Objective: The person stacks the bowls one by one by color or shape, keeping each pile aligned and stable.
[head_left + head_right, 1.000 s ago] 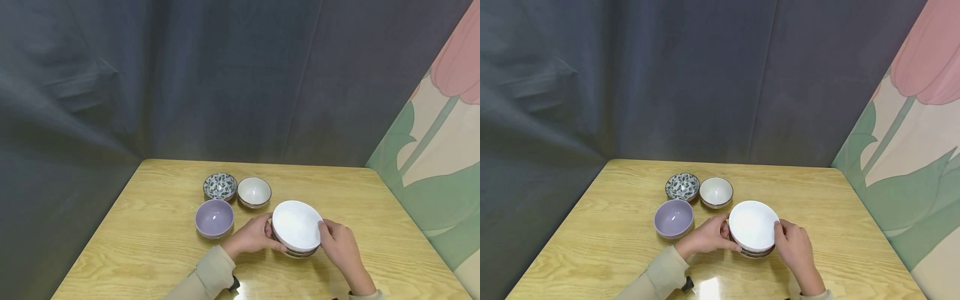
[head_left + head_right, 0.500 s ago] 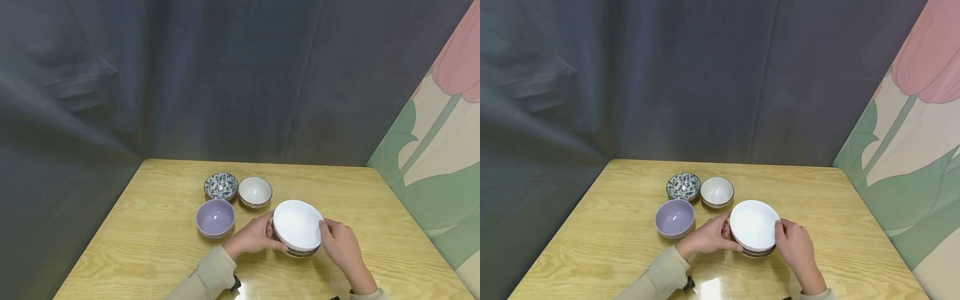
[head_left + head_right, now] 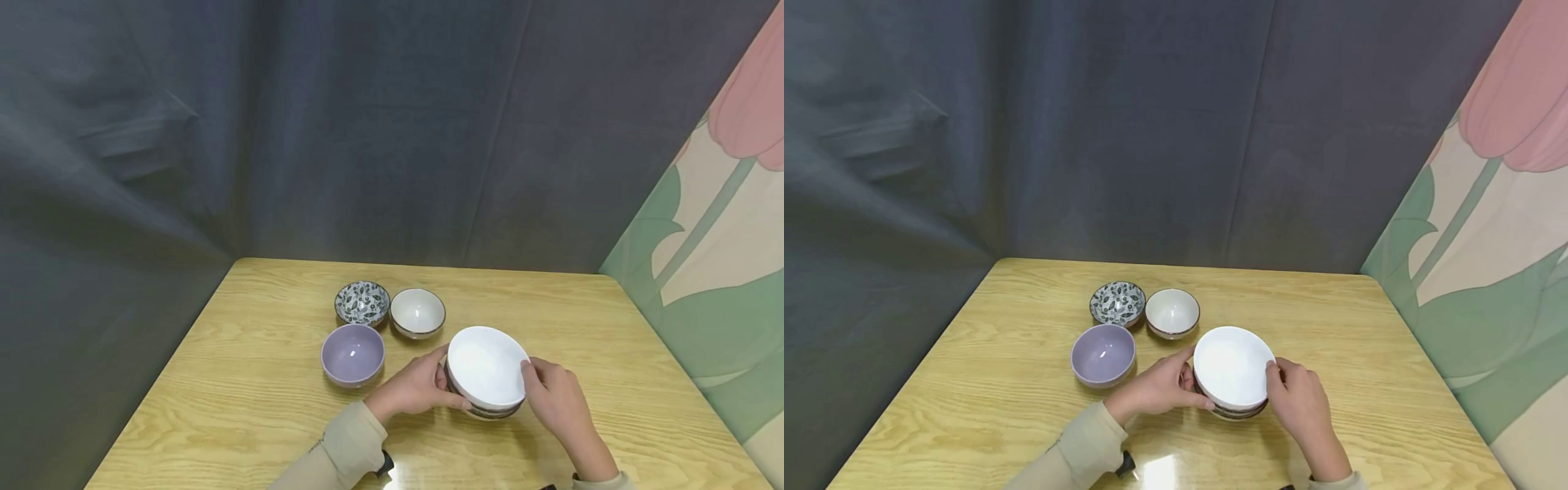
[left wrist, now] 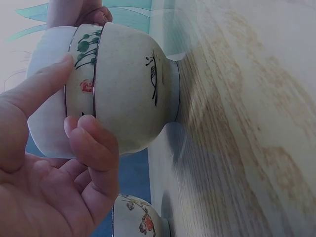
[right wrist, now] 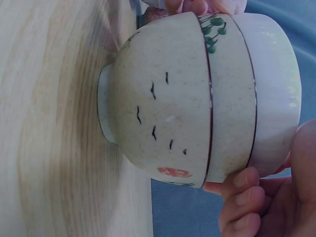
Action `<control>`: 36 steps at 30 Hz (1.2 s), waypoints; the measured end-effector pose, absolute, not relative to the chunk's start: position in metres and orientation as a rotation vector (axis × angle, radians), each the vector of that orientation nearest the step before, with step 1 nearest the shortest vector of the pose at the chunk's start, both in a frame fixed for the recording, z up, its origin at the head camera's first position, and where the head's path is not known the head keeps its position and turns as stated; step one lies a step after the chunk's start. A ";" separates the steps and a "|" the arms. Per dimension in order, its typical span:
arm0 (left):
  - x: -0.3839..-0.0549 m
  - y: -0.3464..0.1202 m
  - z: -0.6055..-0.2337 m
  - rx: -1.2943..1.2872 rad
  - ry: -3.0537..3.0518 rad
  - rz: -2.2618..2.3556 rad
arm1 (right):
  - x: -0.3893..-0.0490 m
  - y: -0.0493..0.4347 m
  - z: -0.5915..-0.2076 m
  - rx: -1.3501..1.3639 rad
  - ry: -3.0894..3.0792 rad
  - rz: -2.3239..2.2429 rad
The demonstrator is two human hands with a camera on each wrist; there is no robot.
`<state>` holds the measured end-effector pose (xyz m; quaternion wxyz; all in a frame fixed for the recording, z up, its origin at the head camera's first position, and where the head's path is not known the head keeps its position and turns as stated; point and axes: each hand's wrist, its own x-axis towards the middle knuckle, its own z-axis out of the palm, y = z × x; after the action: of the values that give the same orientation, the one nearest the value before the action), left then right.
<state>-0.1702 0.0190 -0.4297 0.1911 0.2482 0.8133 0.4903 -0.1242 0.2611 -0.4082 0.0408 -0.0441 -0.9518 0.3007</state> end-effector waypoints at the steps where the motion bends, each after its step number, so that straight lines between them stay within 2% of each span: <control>1: -0.170 0.019 -0.430 0.698 2.290 1.373 | -0.124 0.261 -0.408 -0.141 -2.916 0.934; 23: -0.159 0.012 -0.418 0.734 2.382 1.264 | -0.125 0.261 -0.404 -0.219 -2.938 0.938; 31: -0.163 -0.026 -0.396 0.748 2.371 1.385 | -0.122 0.253 -0.397 -0.215 -2.826 0.818; 36: -0.174 -0.060 -0.379 0.745 2.607 1.483 | -0.113 0.243 -0.391 -0.177 -2.691 0.730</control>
<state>-0.1745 -0.0603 -0.3789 0.0255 0.2409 0.8434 0.4796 -0.1131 0.2426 -0.3905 0.1728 -0.0625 -0.9487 0.2572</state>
